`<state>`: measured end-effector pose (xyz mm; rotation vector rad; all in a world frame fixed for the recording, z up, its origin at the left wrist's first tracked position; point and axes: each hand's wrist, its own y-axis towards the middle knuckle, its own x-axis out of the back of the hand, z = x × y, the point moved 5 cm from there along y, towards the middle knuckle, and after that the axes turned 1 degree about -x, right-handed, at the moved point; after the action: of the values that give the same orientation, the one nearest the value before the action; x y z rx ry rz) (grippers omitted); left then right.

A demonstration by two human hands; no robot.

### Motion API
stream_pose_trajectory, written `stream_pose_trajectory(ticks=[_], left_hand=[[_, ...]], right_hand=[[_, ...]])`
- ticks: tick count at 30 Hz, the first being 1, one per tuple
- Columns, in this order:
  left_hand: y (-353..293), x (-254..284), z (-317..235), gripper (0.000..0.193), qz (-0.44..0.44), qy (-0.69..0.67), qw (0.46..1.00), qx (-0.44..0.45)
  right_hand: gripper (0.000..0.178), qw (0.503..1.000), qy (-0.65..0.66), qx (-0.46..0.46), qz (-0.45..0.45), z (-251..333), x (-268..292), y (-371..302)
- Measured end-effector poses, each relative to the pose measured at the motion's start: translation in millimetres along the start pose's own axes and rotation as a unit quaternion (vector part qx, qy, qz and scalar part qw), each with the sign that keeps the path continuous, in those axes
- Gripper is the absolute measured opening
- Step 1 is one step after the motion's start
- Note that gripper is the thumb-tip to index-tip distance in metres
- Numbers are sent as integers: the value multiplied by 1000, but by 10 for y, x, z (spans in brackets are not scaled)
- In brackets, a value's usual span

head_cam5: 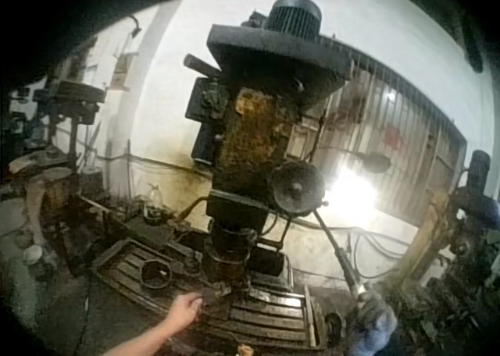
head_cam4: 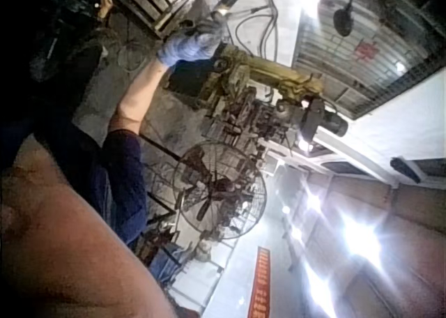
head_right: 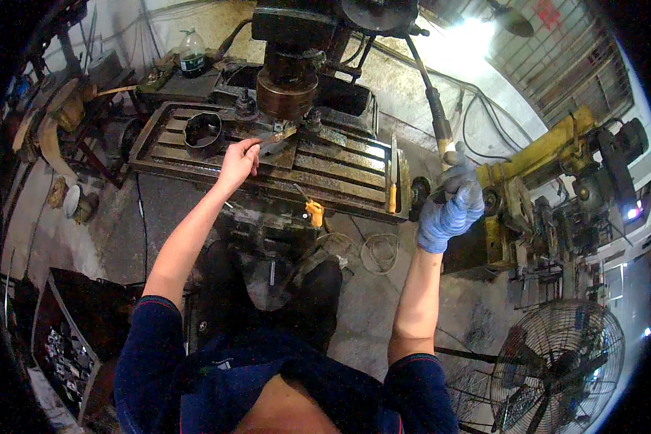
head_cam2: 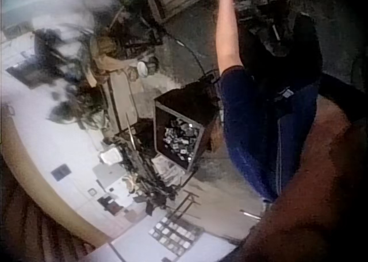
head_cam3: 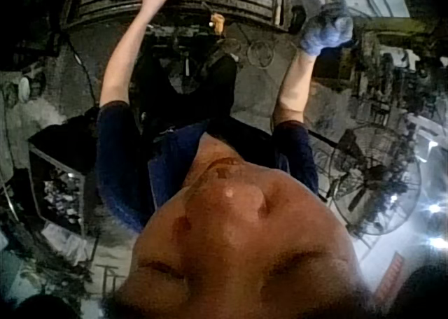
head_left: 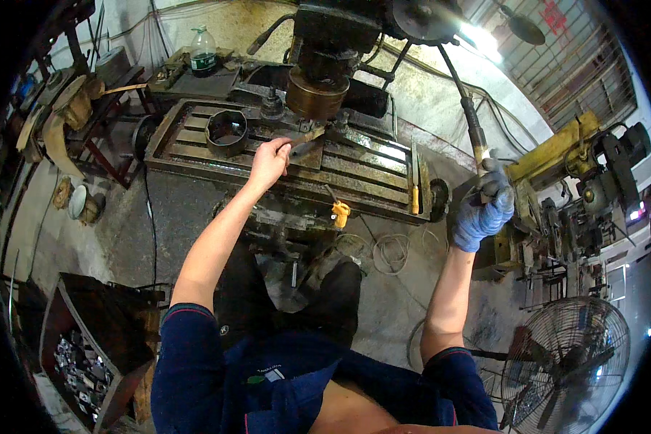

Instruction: The person takes small metal parts from a bin and uses a screwdriver to process or clean them while they are on a milling machine table.

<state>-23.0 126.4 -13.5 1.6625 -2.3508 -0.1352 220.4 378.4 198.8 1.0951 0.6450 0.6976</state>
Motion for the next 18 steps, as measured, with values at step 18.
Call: stream_pose_trajectory(ticks=[18], left_hand=[[-75, 109, 44, 27, -9, -4, 1000, -3]], right_hand=[[40, 997, 38, -62, -22, 2, 100, 88]])
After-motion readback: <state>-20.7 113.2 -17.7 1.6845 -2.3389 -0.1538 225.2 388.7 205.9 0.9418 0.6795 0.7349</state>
